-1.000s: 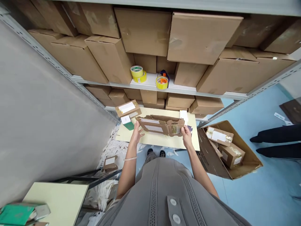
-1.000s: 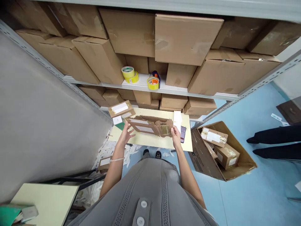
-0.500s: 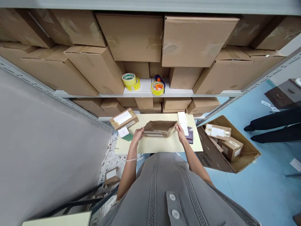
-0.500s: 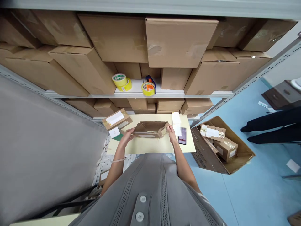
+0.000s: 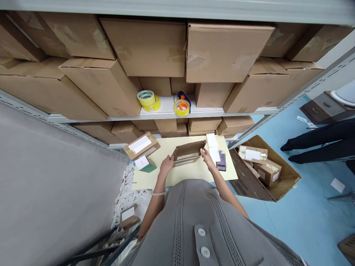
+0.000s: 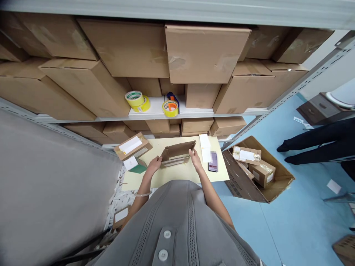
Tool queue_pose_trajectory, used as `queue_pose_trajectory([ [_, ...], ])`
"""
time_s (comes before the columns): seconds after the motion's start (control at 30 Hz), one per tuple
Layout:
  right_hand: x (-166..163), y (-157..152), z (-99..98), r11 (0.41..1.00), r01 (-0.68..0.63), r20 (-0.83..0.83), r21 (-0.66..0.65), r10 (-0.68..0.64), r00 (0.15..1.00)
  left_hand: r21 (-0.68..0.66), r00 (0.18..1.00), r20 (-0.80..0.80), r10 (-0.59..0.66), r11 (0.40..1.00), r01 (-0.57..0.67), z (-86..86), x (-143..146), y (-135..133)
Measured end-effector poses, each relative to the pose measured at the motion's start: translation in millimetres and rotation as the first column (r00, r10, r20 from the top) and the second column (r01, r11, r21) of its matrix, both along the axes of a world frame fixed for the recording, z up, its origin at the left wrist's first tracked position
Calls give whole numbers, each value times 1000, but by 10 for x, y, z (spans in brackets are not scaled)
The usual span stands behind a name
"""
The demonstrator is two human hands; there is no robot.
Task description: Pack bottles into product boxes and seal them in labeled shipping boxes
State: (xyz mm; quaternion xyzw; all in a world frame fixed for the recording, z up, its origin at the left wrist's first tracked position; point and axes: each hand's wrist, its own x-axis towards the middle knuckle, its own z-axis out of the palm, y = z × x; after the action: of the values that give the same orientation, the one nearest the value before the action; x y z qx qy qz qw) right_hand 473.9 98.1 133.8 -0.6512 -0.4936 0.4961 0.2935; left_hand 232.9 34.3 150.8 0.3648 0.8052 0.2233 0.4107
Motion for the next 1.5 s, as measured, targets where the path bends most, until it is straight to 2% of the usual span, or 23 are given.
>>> queue_pose_trajectory([
  [0.2, -100, 76, 184, 984, -174, 274, -35, 177, 945, 21, 1000, -22, -18, 1000, 18, 61, 95, 13],
  [0.37, -116, 74, 284, 970, -234, 431, -62, 237, 871, 33, 999, -44, -3, 999, 5, 117, 170, -4],
  [0.6, -219, 222, 360, 968, -178, 572, -174, 247, 782, -53, 987, -152, -57, 997, 49, 137, 192, -24],
  [0.73, -225, 227, 402, 943, -249, 629, -220, 332, 703, -89, 983, -178, -41, 996, 25, 148, 195, -51],
  [0.97, -160, -18, 494, 880, -402, 711, -252, 450, 540, -64, 979, -202, 26, 997, -40, 229, 158, -16],
  [1.07, -183, -70, 501, 863, -414, 726, -289, 479, 493, -76, 974, -226, 29, 996, -48, 243, 217, 15],
  [1.27, -241, -70, 513, 851, -416, 729, -319, 501, 465, -185, 930, -353, -105, 982, 41, 229, 359, 29],
  [1.37, -230, -98, 530, 831, -470, 696, -297, 525, 489, -137, 952, -268, -147, 984, 114, 188, 313, -13],
  [1.5, -137, -138, 510, 782, -554, 601, -286, 597, 531, 46, 964, -49, -262, 963, 265, 44, 99, -164],
])
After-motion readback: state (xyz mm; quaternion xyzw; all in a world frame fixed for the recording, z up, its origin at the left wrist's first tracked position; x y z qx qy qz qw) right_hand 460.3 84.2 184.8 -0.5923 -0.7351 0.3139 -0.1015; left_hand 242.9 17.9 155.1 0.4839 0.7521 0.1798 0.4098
